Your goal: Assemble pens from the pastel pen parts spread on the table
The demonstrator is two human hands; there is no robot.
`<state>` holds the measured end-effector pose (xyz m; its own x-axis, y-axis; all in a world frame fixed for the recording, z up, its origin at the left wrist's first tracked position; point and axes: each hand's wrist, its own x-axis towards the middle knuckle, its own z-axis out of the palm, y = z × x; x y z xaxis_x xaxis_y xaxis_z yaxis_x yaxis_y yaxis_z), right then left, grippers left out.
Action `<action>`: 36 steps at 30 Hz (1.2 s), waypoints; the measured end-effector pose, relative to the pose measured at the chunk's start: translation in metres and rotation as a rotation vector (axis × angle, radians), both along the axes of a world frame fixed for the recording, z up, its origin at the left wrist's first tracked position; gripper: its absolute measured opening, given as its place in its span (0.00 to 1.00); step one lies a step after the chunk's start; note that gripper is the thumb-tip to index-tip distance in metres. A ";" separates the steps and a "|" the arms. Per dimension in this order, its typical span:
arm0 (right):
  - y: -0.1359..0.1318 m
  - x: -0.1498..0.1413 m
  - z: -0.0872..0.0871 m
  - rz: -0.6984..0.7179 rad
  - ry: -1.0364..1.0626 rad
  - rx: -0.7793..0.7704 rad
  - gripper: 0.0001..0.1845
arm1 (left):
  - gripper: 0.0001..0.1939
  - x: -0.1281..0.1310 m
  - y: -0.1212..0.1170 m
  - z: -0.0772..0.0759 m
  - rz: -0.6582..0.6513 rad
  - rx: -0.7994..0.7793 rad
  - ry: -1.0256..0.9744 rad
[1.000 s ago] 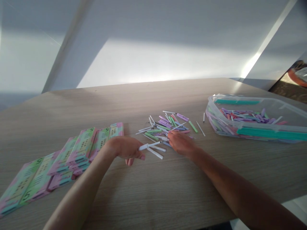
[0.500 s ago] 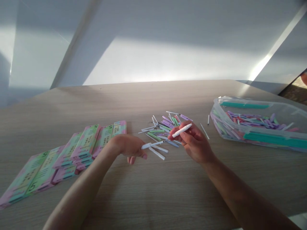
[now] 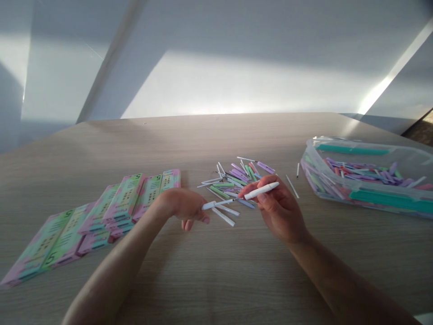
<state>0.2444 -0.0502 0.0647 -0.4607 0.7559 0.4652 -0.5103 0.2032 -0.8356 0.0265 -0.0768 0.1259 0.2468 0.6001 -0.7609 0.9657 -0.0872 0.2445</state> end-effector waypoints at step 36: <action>-0.016 -0.014 -0.016 -0.122 -0.279 0.225 0.05 | 0.16 0.009 -0.001 -0.013 -0.003 -0.024 0.032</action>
